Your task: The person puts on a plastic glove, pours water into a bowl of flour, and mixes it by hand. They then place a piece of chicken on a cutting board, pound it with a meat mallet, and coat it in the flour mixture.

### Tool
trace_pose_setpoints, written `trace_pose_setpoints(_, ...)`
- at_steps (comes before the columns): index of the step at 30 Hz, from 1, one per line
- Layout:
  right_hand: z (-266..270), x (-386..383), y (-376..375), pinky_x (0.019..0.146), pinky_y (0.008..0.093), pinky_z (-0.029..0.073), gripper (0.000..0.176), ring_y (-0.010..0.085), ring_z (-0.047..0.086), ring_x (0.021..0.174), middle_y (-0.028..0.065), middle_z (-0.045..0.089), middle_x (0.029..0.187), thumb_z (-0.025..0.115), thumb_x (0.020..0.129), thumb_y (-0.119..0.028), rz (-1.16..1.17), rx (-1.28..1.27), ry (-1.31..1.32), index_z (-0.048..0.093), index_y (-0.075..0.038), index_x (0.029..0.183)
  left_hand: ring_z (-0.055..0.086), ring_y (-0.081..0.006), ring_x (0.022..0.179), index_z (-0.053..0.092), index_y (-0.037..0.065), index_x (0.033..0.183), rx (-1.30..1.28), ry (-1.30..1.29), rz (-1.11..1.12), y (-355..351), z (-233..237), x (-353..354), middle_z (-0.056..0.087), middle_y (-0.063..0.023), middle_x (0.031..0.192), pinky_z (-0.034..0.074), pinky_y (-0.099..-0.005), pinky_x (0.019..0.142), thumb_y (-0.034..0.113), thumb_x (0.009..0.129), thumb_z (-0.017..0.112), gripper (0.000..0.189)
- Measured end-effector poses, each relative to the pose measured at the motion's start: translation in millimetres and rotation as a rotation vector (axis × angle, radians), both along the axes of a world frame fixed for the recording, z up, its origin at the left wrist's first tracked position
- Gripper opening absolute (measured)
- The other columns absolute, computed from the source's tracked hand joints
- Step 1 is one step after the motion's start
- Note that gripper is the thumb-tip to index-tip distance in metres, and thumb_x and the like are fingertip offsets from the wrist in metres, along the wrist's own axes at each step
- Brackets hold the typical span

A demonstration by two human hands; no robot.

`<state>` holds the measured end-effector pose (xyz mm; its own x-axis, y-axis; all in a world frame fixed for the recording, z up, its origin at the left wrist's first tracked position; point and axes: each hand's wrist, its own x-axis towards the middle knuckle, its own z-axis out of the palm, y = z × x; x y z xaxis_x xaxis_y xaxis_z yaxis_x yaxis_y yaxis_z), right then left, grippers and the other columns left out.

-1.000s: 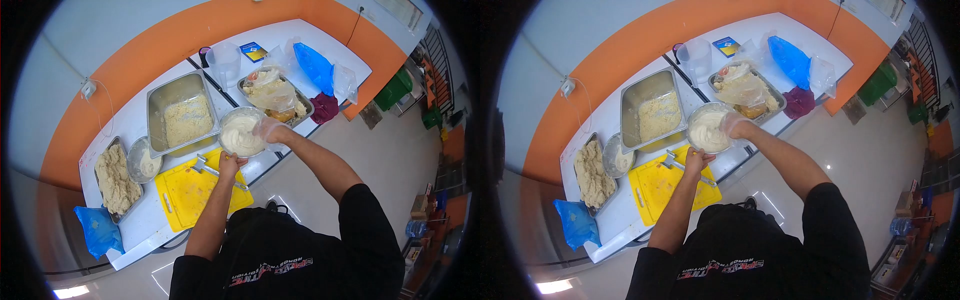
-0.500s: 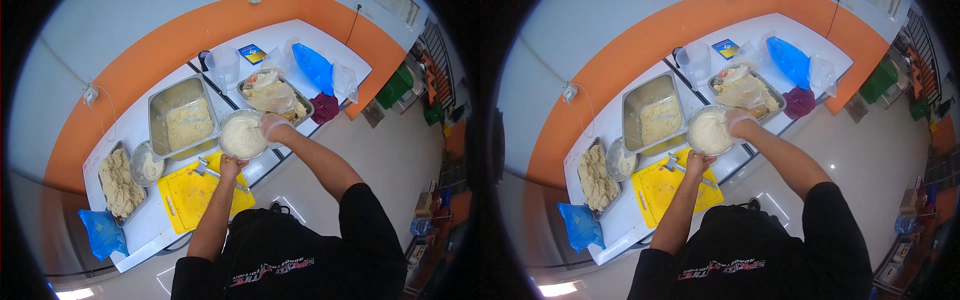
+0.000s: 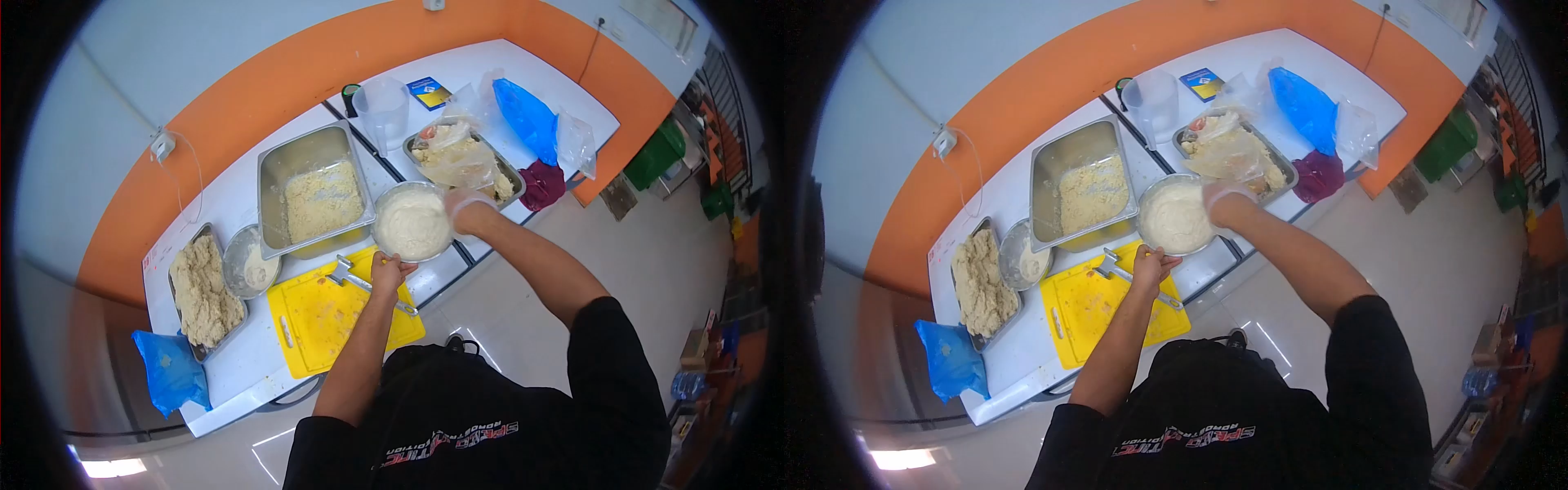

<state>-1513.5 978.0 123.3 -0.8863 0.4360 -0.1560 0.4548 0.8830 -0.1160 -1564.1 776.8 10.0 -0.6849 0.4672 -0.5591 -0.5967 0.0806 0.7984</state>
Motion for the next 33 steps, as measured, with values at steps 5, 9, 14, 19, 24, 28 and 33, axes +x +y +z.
trace_pose_setpoints(5, -38.5, -7.8, 18.7, 0.076, 0.0408, 0.054, 0.024, 0.0351, 0.067, 0.085, 0.021, 0.068, 0.086, 0.058, 0.078, -0.011, 0.568, -0.153, -0.134, 0.07, 0.002, 0.094, 0.071, -0.0293, 0.085, 0.035, 0.01, 0.104, 0.016, 0.008, -0.011, 2.7, -4.2, -2.9, 0.069, -0.0182, 0.086, 0.049, -0.0284, 0.054, 0.012, 0.1, 0.044, 0.01)
trace_pose_setpoints(9, -67.9, -12.9, 36.1, 0.079, 0.0422, 0.052, 0.023, 0.0374, 0.065, 0.088, 0.0222, 0.067, 0.093, 0.056, 0.08, -0.015, 0.407, 0.144, 0.037, 0.07, -0.005, 0.095, 0.07, -0.0319, 0.072, 0.033, 0.003, 0.097, 0.101, 0.026, 0.067, 1.9, -19.3, -9.2, 0.06, -0.0222, 0.089, 0.062, -0.0392, 0.064, 0.002, 0.096, 0.047, 0.014)
trace_pose_setpoints(14, -0.4, 10.6, 9.2, 0.082, 0.0433, 0.05, 0.026, 0.0382, 0.064, 0.09, 0.0216, 0.067, 0.098, 0.056, 0.085, -0.023, 0.354, -0.043, -0.186, 0.069, -0.005, 0.101, 0.07, -0.0334, 0.074, 0.034, 0.004, 0.095, 0.137, 0.073, 0.099, -1.0, -12.8, -5.1, 0.061, -0.0245, 0.09, 0.062, -0.0405, 0.065, 0.002, 0.095, 0.049, 0.016)
trace_pose_setpoints(19, -62.9, -12.9, 15.3, 0.081, 0.0466, 0.048, 0.03, 0.0384, 0.063, 0.087, 0.0228, 0.067, 0.094, 0.059, 0.086, -0.029, 0.405, -0.435, 0.18, 0.07, -0.002, 0.093, 0.071, -0.0343, 0.074, 0.034, 0.005, 0.095, 0.136, 0.055, 0.083, -0.4, -14.7, -4.6, 0.063, -0.0249, 0.087, 0.061, -0.0391, 0.063, 0.003, 0.096, 0.048, 0.015)
trace_pose_setpoints(24, -37.1, 0.9, 26.4, 0.078, 0.044, 0.052, 0.021, 0.0366, 0.066, 0.088, 0.0236, 0.067, 0.092, 0.056, 0.083, -0.016, 0.236, 0.125, -0.038, 0.07, -0.001, 0.087, 0.071, -0.0348, 0.074, 0.034, 0.007, 0.096, 0.074, 0.051, 0.061, 1.0, -13.1, -6.0, 0.065, -0.0243, 0.085, 0.06, -0.0367, 0.06, 0.005, 0.096, 0.047, 0.013)
trace_pose_setpoints(28, -45.0, -3.7, 22.3, 0.078, 0.0446, 0.052, 0.025, 0.0362, 0.067, 0.087, 0.0227, 0.068, 0.09, 0.049, 0.086, -0.018, 0.745, 0.166, -0.295, 0.07, -0.004, 0.085, 0.071, -0.0342, 0.074, 0.033, 0.007, 0.097, 0.119, 0.024, 0.104, 4.6, -23.4, -7.6, 0.065, -0.0233, 0.084, 0.06, -0.0362, 0.06, 0.005, 0.096, 0.047, 0.015)
trace_pose_setpoints(33, -47.6, -13.0, 8.6, 0.077, 0.0431, 0.052, 0.023, 0.0362, 0.066, 0.084, 0.0228, 0.068, 0.089, 0.05, 0.085, -0.015, 0.442, 0.037, 0.093, 0.07, -0.004, 0.088, 0.071, -0.0288, 0.088, 0.033, 0.01, 0.098, 0.02, 0.009, 0.028, 1.7, -6.5, -2.6, 0.068, -0.0207, 0.085, 0.045, -0.0299, 0.05, 0.01, 0.098, 0.046, 0.013)
